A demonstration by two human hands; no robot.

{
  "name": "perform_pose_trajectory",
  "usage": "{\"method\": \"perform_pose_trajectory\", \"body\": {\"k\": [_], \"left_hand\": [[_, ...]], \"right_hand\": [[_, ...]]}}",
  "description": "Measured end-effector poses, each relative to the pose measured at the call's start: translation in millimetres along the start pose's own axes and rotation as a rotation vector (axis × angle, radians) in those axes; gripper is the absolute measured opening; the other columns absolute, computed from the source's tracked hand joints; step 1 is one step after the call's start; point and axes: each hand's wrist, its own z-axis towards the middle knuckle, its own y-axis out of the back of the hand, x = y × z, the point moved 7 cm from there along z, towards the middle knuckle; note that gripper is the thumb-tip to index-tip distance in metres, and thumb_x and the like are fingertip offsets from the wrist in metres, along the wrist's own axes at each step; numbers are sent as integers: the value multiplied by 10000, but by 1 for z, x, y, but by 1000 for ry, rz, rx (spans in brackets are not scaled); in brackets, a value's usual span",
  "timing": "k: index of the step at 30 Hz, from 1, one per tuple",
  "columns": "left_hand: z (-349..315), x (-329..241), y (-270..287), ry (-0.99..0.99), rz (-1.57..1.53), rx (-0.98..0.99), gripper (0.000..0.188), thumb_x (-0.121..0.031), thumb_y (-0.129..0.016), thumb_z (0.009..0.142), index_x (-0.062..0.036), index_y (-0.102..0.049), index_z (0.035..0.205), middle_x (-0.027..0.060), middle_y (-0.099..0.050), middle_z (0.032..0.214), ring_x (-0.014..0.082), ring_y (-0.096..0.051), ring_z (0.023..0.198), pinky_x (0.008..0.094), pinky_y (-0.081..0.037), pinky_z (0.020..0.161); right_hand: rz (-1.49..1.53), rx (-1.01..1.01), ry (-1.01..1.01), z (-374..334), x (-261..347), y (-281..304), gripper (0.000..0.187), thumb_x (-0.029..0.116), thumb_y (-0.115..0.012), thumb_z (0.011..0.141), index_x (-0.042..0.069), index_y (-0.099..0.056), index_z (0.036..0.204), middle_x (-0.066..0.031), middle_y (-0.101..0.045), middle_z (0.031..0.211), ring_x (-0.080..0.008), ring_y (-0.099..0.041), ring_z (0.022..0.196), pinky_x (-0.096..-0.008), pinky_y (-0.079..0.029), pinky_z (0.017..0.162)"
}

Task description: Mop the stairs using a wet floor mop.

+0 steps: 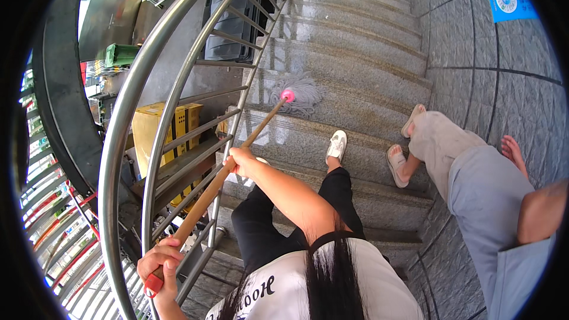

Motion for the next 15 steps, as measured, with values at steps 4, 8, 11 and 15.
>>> {"method": "perform_pose_trajectory", "body": {"k": [4,8,11,15], "left_hand": [[1,-14,-47,-169,169,130,170,-109,-576,722,-6,-505,608,93,-573,647,278,-585,728,374,-442,747],[2,-13,-39,-172,137,56,207,-129,-571,736,3,-489,597,105,-578,658,286,-583,760,370,-441,752],[3,-11,-16,-101,52,-18,291,-223,-570,752,1,-489,584,152,-580,706,306,-571,815,374,-437,757],[10,2,2,-13,-117,-114,370,-303,-578,750,-7,-459,562,176,-579,749,308,-563,846,389,-425,774]], "right_hand": [[-8,40,17,31,1,-2,55,101,-456,734,59,-426,714,-38,-454,565,-184,-527,508,-304,-425,379],[25,76,50,26,0,-9,55,87,-474,711,50,-439,692,-46,-466,554,-181,-519,481,-294,-419,359],[71,82,96,1,0,-5,74,83,-483,696,22,-441,684,-71,-487,566,-200,-531,476,-310,-442,364],[58,-21,137,-41,14,19,108,88,-505,696,3,-454,653,-91,-510,567,-211,-549,491,-319,-457,372]]}}
